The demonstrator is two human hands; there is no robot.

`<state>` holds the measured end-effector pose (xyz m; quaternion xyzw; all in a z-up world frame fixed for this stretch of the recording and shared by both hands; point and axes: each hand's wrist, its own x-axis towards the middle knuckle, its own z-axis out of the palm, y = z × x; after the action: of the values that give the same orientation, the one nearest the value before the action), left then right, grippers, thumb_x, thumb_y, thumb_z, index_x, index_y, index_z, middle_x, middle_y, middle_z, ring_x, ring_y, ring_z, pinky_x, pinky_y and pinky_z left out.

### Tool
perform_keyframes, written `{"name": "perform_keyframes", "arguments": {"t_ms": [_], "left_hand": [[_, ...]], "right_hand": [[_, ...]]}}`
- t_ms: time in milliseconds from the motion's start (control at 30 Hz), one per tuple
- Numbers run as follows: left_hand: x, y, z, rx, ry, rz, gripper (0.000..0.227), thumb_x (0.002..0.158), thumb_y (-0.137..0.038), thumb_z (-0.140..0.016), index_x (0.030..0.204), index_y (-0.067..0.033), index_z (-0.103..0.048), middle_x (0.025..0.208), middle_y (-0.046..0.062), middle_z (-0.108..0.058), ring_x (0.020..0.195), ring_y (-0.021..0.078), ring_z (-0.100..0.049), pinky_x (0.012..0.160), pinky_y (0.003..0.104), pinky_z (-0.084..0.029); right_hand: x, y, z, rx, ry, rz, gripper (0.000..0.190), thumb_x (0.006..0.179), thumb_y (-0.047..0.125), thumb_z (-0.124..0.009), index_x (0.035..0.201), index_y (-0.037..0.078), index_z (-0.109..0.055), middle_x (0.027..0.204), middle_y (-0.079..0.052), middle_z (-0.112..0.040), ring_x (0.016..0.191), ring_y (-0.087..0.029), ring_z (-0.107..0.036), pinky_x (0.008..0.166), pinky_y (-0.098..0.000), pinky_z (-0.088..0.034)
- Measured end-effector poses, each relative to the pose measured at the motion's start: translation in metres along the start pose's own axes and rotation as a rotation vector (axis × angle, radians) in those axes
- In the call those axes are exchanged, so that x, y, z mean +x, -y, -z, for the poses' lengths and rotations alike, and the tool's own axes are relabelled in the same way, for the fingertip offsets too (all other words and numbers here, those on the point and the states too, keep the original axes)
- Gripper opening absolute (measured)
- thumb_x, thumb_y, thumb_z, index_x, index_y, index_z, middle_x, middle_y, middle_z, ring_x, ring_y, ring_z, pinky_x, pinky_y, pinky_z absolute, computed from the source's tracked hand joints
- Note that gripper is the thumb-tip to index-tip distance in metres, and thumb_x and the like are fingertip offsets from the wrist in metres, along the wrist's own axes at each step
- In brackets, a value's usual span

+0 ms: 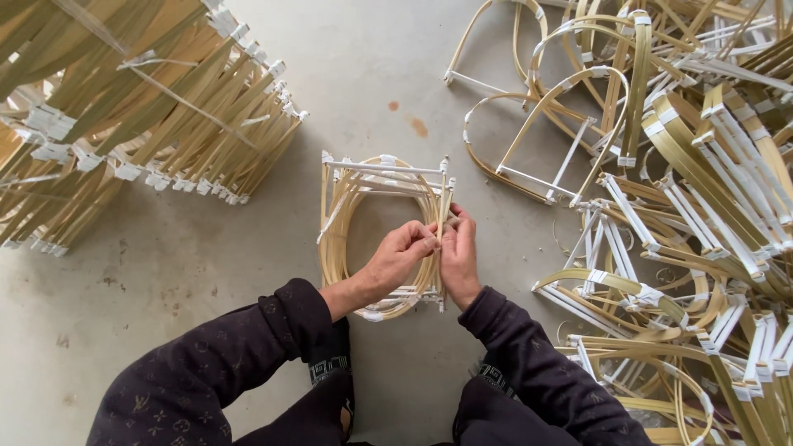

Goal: The recorder is assembling and tying together bamboo furniture frames using plastic ties and a cutting tool.

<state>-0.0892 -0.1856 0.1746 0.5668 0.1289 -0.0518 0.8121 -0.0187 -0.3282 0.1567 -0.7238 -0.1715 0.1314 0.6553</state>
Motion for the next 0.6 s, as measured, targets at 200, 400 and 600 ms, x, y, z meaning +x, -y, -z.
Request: {"name": "perform_keyframes", "arguments": {"t_ms": [200, 400, 600], "left_hand": [[-0.017, -0.042, -0.012, -0.035, -0.094, -0.128, 0.016, 0.097, -0.011, -0.069, 0.106, 0.0021, -0.075, 0.114, 0.004, -0.069, 0.098, 0.0076, -0.066, 0.091, 0.027, -0.054], [-0.006, -0.069, -0.023, -0.220, 0.129, 0.032, 0.023, 0.102, -0.022, -0.060, 0.102, -0.0034, -0.072, 0.104, 0.002, -0.074, 0.074, 0.0084, -0.066, 0.068, 0.024, -0.052], [0.015, -0.041, -0.007, -0.143, 0.174, 0.141, 0.021, 0.105, -0.024, -0.060, 0.093, -0.0078, -0.065, 0.078, -0.002, -0.062, 0.057, 0.0026, -0.043, 0.052, 0.021, -0.034]], "right_hand": [[-0.019, -0.007, 0.028, 0.602, -0.127, -0.330, 0.015, 0.112, 0.013, -0.061, 0.118, -0.001, -0.061, 0.103, -0.009, -0.060, 0.087, -0.011, -0.056, 0.082, -0.0292, -0.048], [0.000, 0.055, 0.025, 0.791, -0.207, -0.569, 0.007, 0.101, 0.014, -0.056, 0.104, 0.007, -0.056, 0.096, -0.007, -0.070, 0.074, -0.010, -0.060, 0.074, -0.0267, -0.054], [0.032, 0.004, 0.051, 0.718, -0.101, -0.560, 0.008, 0.100, 0.008, -0.061, 0.101, 0.005, -0.053, 0.083, -0.007, -0.066, 0.058, -0.006, -0.046, 0.055, -0.0243, -0.040]]}}
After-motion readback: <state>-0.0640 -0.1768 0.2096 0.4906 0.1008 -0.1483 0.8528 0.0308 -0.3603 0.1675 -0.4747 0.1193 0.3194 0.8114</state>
